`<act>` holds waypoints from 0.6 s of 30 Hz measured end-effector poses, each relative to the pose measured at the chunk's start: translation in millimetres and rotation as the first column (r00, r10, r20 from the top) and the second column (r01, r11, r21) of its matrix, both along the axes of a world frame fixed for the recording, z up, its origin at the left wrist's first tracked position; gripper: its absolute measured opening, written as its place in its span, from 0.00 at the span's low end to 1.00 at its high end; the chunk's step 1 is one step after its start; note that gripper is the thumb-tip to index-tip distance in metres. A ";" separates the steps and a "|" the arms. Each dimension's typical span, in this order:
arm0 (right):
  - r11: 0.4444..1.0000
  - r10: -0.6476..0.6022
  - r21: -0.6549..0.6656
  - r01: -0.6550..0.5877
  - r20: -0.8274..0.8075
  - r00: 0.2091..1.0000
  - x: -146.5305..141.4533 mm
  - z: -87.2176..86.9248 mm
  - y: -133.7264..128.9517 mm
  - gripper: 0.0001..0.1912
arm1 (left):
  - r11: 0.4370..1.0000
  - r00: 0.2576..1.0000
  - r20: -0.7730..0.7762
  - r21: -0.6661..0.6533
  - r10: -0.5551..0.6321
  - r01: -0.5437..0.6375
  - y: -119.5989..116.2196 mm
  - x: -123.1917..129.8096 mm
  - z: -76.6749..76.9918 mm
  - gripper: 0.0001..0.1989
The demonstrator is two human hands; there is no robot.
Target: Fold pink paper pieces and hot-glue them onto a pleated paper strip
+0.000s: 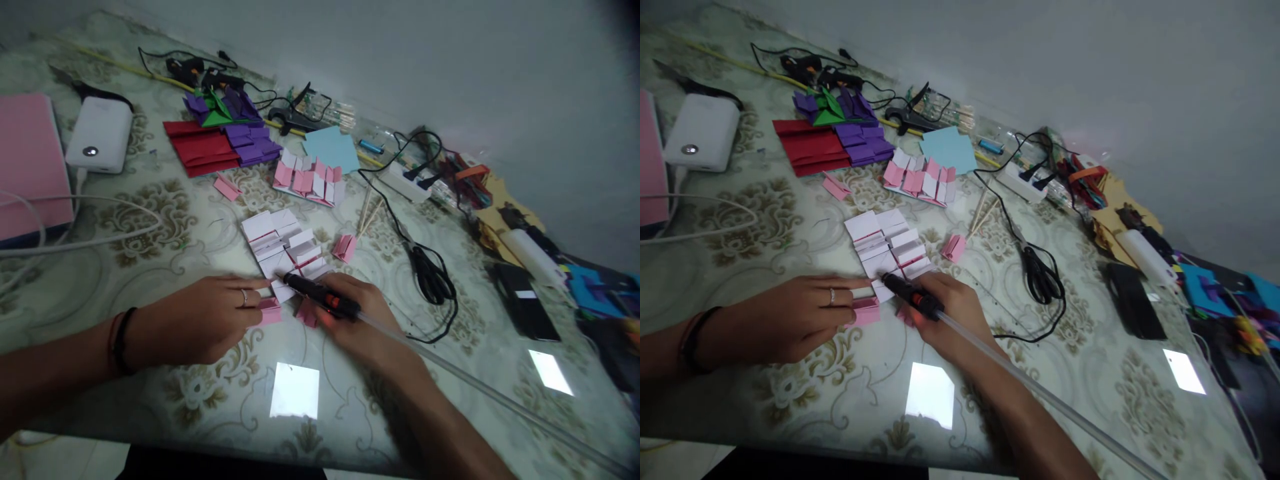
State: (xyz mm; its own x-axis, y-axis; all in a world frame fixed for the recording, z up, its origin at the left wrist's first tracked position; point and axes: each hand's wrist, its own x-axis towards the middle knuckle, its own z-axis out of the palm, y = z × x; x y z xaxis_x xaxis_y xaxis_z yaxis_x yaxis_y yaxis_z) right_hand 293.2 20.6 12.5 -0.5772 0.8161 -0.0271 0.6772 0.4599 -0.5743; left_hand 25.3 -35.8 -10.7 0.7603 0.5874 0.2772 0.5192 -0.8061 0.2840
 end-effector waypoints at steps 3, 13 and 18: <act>0.999 -0.038 0.020 0.038 0.001 0.999 2.6 0.9 2.3 0.05 | 1.000 1.000 0.008 0.009 -0.005 0.005 0.6 0.2 1.2 0.09; 0.989 -0.096 0.112 0.094 0.018 0.995 9.3 0.6 5.7 0.09 | 0.999 1.000 0.003 -0.033 -0.001 0.001 -0.1 -0.6 0.4 0.08; 0.991 -0.090 0.099 0.087 0.018 0.996 10.4 0.8 7.0 0.10 | 0.998 1.000 0.001 -0.061 0.017 -0.017 0.4 -0.5 0.9 0.09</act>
State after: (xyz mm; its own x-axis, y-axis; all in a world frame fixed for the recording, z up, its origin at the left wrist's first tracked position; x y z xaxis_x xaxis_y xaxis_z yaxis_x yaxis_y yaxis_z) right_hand 303.6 27.7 13.3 -0.5027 0.8634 0.0430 0.7300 0.4506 -0.5138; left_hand 24.8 -35.4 -9.8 0.7499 0.6161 0.2412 0.5321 -0.7782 0.3335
